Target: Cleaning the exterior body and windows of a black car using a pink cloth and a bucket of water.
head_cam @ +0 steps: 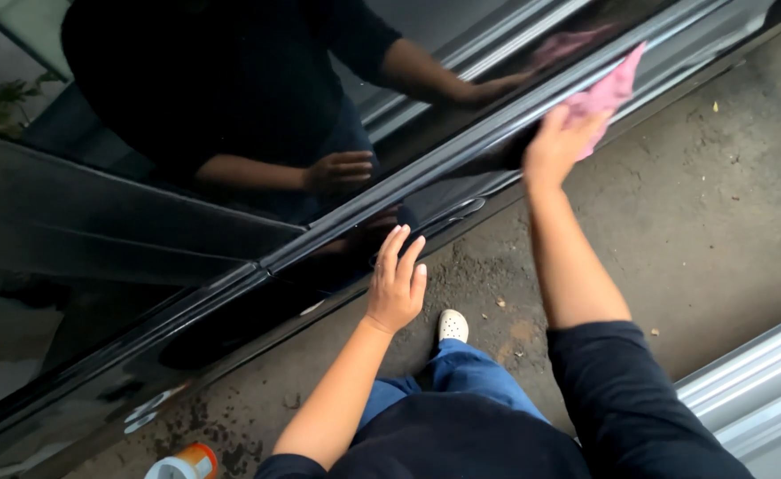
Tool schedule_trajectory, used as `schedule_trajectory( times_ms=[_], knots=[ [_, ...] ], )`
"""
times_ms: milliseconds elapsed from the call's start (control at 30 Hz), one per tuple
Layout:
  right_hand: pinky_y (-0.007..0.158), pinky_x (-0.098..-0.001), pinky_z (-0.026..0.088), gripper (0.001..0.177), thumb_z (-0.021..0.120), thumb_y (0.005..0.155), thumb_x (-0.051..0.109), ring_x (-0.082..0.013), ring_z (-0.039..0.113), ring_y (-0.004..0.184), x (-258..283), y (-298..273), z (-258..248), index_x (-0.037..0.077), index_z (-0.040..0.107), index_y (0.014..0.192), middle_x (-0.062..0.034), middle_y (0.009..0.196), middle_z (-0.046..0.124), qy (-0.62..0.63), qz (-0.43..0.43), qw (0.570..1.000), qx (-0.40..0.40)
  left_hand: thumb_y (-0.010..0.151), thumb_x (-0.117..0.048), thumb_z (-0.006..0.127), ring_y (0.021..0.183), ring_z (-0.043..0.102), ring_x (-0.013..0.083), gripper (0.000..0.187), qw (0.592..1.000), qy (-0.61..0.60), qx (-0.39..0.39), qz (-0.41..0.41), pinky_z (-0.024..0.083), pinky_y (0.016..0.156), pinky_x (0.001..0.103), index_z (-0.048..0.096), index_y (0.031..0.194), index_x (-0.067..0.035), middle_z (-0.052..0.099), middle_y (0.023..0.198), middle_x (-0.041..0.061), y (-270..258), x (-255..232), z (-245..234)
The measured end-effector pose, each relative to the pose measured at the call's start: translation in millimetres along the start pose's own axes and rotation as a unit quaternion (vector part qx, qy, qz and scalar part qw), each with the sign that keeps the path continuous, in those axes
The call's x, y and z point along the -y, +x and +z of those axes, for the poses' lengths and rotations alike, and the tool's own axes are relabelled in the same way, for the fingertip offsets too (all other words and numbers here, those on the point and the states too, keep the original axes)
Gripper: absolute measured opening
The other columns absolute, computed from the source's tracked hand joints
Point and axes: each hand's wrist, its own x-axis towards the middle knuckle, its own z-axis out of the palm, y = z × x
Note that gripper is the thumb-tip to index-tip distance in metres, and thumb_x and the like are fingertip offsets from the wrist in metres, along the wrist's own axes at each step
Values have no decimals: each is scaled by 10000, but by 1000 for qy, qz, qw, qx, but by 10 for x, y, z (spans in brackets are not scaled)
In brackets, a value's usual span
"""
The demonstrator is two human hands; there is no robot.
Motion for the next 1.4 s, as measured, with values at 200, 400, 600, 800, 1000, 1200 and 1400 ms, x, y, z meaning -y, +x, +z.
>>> schedule_trajectory(
  times_ms=[200, 400, 600, 800, 1000, 1200, 1400],
  knots=[
    [1287, -484, -7, 891, 657, 932, 244, -468, 63, 1562, 822, -1269, -163, -44, 145, 1602, -317, 1664, 87, -122, -282, 922, 237, 1007, -87, 594, 1446, 453, 418, 432, 1000, -19, 5, 8, 396, 1215, 483, 534, 1427, -4, 445, 1536, 228, -35, 88, 57],
    [901, -436, 389, 877, 490, 1052, 204, -319, 391, 999, -211, -628, -57, 114, -37, 1747, -246, 1385, 500, 214, 159, 962, 57, 1008, -85, 591, 1436, 471, 413, 416, 999, -17, 21, -17, 406, 1208, 475, 545, 1416, -18, 464, 1528, 216, -343, 133, -56],
    [1110, -288, 374, 622, 291, 1165, 564, -129, 486, 1282, -600, -1906, 149, 42, 466, 1455, -43, 1422, 528, 230, 126, 961, 92, 1013, -92, 585, 1436, 471, 411, 404, 998, -20, 38, -50, 409, 1201, 471, 548, 1411, -27, 472, 1521, 211, -734, 209, -226],
    [1254, -421, 138, 701, 443, 1081, 193, -363, 99, 1551, 614, -3808, 297, -87, 71, 1605, -294, 1669, 73, 218, 19, 938, 270, 1017, -94, 571, 1440, 463, 412, 405, 997, -16, 64, -38, 403, 1206, 481, 544, 1413, -18, 473, 1515, 212, -946, 402, -475],
    [1260, -429, 225, 628, 407, 1116, 243, -335, 302, 1518, 182, -3074, 480, -30, 135, 1612, -279, 1643, 277, 87, 42, 992, 78, 1024, -90, 569, 1433, 478, 414, 390, 996, -33, 84, -14, 415, 1205, 483, 551, 1406, -15, 481, 1505, 211, -1200, 614, -739],
    [982, -397, 467, 418, 444, 1114, 309, -263, 569, 1093, 273, -3593, 540, -24, 452, 1366, -146, 1250, 579, 149, 100, 977, 112, 1020, -87, 571, 1419, 500, 413, 381, 994, -50, 95, -13, 428, 1198, 481, 560, 1394, -12, 506, 1488, 207, -1545, 834, -933],
    [974, -448, 450, 327, 510, 1058, 207, -309, 526, 1071, -50, -5167, 827, -27, 517, 1286, -171, 1161, 562, 120, 8, 965, 231, 1027, -88, 569, 1421, 497, 415, 385, 993, -77, 94, 3, 422, 1202, 484, 551, 1400, 4, 501, 1493, 213, -1856, 1076, -913]
  ],
)
